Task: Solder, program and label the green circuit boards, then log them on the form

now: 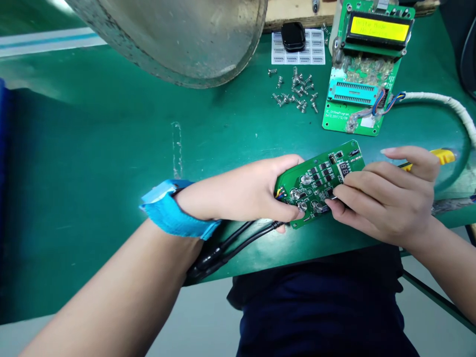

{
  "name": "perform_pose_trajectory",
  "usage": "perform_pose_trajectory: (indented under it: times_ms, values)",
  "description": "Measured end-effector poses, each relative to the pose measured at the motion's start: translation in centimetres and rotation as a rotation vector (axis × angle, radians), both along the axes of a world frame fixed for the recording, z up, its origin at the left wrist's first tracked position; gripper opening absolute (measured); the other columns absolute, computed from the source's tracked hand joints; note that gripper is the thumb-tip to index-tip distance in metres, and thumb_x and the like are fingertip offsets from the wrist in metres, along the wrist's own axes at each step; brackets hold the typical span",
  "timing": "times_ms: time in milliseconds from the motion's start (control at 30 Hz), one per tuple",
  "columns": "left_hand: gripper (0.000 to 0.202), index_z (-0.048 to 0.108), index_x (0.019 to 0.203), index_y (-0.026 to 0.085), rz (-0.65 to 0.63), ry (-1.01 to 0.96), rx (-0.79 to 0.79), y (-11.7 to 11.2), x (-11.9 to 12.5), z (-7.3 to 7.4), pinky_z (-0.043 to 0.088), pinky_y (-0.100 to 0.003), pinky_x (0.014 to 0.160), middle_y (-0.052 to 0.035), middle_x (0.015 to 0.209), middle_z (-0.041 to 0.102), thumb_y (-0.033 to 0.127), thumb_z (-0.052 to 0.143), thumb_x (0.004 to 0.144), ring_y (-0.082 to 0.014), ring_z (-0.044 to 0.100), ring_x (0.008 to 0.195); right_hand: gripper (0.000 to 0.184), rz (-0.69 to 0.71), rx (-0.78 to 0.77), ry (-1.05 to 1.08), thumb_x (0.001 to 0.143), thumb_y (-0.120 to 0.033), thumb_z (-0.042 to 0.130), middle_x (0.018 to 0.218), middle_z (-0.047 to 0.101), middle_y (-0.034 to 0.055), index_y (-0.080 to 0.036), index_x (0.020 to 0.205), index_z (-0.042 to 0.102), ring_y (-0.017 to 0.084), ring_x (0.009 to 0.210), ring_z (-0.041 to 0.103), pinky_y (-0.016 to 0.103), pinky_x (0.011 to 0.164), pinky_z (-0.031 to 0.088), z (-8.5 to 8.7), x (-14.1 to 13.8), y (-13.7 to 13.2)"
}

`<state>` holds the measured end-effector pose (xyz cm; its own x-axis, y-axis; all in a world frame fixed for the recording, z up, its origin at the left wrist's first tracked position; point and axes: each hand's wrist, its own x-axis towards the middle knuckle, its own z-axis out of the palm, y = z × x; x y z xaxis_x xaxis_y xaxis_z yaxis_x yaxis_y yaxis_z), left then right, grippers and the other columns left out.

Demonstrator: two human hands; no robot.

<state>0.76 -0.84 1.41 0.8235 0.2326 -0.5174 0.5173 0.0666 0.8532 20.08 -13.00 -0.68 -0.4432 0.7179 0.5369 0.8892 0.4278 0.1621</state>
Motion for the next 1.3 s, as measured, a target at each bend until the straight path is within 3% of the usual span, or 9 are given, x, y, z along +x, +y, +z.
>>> perform_pose_trajectory:
  times_ms: [1300]
  values:
    - [0.032, 0.046, 0.091, 0.022, -0.029, -0.010, 0.032, 0.08, -0.03, -0.11, 0.051, -0.017, 0.047, 0.0070, 0.072, 0.060, 0.021, 0.069, 0.070, -0.0126, 0.066, 0.058, 0.007, -0.003, 0.000, 0.003, 0.082, -0.033, 0.063, 0.072, 0.068, -0.0086, -0.026, 0.081, 0.062, 0.010, 0.063, 0.057, 0.034, 0.086, 0.039, 0.04, -0.06, -0.06]
